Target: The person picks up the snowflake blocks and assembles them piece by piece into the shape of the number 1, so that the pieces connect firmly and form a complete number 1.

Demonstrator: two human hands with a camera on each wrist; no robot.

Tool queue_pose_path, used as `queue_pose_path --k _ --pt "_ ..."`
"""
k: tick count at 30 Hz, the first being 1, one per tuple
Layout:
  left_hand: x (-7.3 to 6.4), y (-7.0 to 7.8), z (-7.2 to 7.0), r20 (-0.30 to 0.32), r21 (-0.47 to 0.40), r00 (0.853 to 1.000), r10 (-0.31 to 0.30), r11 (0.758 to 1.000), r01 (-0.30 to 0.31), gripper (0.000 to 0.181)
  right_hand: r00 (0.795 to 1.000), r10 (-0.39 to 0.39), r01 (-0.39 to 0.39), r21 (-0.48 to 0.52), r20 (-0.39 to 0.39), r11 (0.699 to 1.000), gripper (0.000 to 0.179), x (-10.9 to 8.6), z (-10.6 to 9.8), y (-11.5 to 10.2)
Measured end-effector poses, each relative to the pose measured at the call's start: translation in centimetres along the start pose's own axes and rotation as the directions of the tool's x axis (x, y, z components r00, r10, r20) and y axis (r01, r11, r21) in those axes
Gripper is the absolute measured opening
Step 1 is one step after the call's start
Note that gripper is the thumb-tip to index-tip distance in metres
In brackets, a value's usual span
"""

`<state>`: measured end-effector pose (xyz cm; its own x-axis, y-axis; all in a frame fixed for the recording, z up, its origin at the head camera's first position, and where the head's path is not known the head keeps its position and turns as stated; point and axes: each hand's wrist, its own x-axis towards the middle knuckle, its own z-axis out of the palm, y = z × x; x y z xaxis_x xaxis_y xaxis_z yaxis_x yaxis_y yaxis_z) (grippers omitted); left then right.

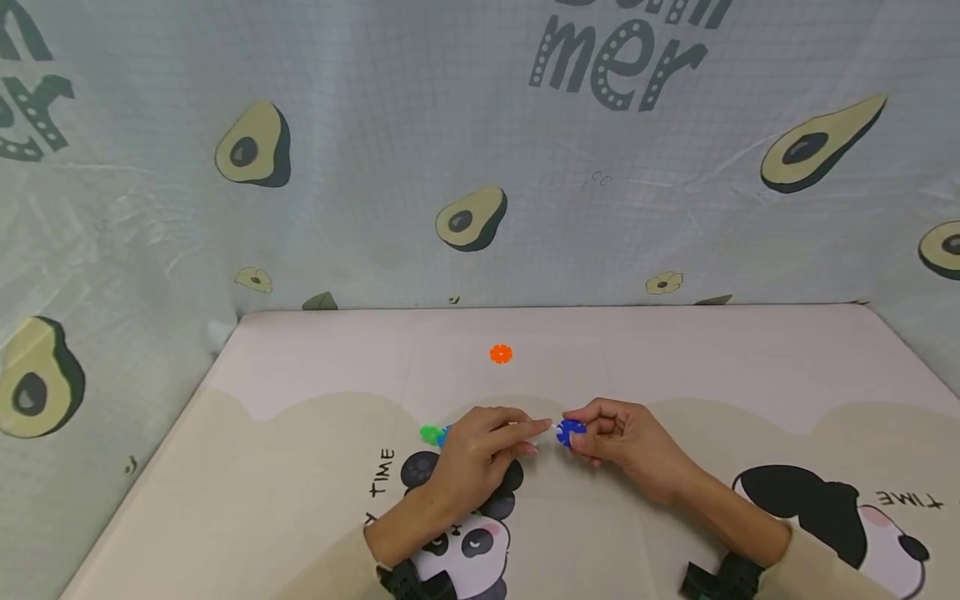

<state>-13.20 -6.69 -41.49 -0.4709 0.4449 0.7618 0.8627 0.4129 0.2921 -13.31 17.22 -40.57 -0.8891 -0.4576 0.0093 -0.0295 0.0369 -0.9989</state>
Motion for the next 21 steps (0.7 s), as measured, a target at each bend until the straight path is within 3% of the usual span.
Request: queue_pose_path --k 8,17,21 --pt "-0.04 0.06 -0.12 0.003 0.003 1.000 -0.003 1.000 0.003 0.039 1.000 -0.022 0.021 0.046 0.016 0.999 0.031 0.16 0.09 0.29" --pt "0.16 0.22 -0.18 0.026 0.075 0.994 0.103 0.992 -0.104 0.040 0.999 -0.045 0.046 -0.006 0.014 0.999 0.033 0.04 0.04 0.13" --pt "0.15 0.30 -0.20 0.036 0.069 0.997 0.073 0.995 -0.075 0.039 0.999 -0.043 0.043 0.002 0.025 0.999 0.033 0.01 0.01 0.07"
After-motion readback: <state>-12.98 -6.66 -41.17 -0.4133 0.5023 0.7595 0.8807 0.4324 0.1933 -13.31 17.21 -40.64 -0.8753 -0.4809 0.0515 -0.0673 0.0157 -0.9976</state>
